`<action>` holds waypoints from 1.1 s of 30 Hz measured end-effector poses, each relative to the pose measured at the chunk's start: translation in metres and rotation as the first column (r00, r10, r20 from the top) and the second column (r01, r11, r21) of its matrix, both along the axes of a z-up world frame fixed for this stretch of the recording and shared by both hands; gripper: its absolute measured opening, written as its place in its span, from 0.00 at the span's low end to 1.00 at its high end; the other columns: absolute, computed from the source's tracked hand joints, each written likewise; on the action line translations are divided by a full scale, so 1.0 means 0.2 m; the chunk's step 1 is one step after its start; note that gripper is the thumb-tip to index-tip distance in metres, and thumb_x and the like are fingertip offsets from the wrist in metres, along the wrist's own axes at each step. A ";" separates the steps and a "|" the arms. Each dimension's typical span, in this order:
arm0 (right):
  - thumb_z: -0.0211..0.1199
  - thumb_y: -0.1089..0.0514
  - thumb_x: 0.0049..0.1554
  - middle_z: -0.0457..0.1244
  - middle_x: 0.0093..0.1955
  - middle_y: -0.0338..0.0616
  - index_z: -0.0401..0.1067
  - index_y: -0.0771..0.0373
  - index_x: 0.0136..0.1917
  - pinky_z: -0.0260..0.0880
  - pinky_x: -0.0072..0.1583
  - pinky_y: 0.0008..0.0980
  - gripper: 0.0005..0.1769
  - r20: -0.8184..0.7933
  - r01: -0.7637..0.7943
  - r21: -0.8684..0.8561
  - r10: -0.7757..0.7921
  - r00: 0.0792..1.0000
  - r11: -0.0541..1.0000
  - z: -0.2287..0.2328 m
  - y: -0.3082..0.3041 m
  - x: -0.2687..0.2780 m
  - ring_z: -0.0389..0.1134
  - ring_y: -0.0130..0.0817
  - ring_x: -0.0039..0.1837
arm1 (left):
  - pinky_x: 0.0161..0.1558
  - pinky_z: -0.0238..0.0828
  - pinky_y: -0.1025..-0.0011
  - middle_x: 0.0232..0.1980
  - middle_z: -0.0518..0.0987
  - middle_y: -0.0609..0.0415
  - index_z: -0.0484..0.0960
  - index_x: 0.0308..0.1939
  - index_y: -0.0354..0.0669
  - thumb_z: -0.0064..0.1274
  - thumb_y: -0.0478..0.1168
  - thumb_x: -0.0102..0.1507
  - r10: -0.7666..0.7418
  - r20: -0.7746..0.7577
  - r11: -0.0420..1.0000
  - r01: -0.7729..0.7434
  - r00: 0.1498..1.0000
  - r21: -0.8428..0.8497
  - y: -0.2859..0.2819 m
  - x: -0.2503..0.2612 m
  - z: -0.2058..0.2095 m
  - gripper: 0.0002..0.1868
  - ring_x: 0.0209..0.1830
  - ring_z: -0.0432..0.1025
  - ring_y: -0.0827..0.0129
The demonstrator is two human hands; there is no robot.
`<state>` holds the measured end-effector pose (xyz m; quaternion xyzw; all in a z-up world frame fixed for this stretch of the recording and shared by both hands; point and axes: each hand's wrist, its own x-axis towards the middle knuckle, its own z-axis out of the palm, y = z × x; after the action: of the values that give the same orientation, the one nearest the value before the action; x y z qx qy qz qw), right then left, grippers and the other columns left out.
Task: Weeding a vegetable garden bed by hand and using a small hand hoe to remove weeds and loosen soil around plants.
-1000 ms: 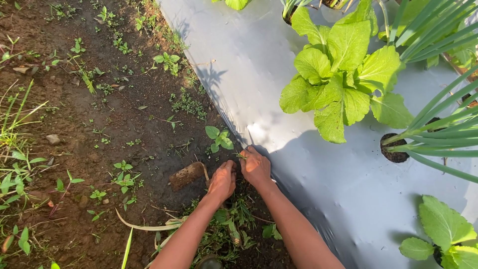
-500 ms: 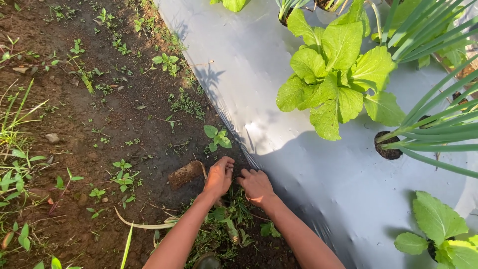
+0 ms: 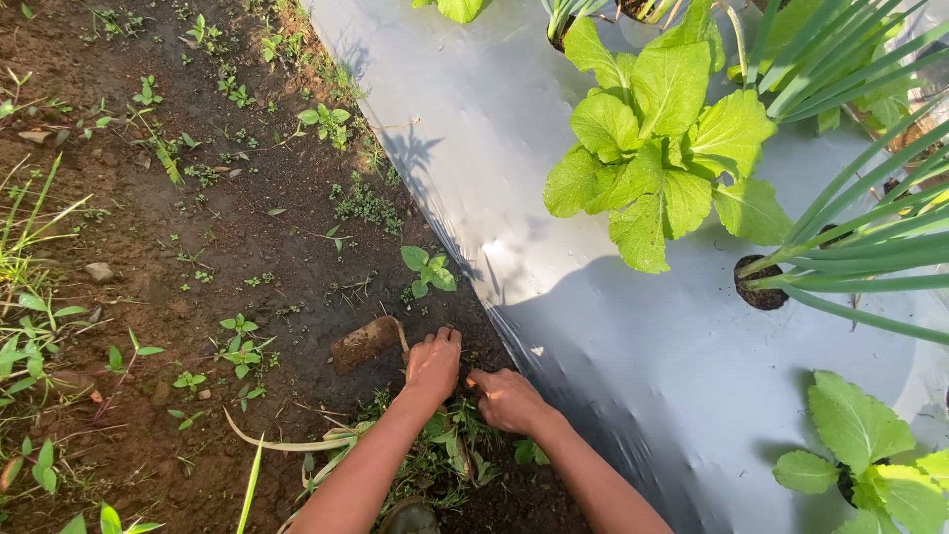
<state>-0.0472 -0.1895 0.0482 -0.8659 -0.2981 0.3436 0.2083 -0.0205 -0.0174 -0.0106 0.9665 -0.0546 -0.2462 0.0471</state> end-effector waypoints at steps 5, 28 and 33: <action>0.53 0.59 0.64 0.66 0.64 0.58 0.69 0.62 0.71 0.73 0.58 0.61 0.22 0.227 0.415 0.059 -0.417 0.880 0.908 0.00 0.03 0.06 0.69 0.64 0.60 | 0.65 0.63 0.58 0.52 0.84 0.54 0.78 0.61 0.54 0.69 0.37 0.56 -0.193 0.023 0.981 0.194 0.981 -0.017 0.03 -0.06 -0.05 0.29 0.55 0.77 0.56; 0.61 0.53 0.62 0.61 0.50 0.33 0.75 0.45 0.51 0.75 0.34 0.36 0.04 0.720 0.381 -0.126 -0.180 0.670 0.916 -0.03 -0.17 -0.05 0.71 0.33 0.32 | 0.50 0.75 0.42 0.54 0.81 0.42 0.78 0.58 0.49 0.53 0.49 0.67 0.036 0.108 0.837 0.029 0.994 -0.546 -0.02 -0.17 -0.21 0.18 0.49 0.76 0.44; 0.59 0.51 0.64 0.61 0.48 0.32 0.73 0.47 0.49 0.74 0.35 0.32 0.04 0.753 0.383 -0.112 -0.174 0.635 0.917 -0.08 -0.17 -0.06 0.71 0.30 0.33 | 0.41 0.73 0.58 0.47 0.75 0.62 0.76 0.50 0.66 0.55 0.59 0.59 -0.029 0.279 0.872 0.161 0.960 -0.463 0.01 -0.16 -0.48 0.18 0.45 0.72 0.60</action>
<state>-0.0599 -0.2228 0.0318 -0.9850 -0.1697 -0.0304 0.0072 -0.0526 -0.0155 -0.1074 0.9445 -0.1678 -0.0964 0.2656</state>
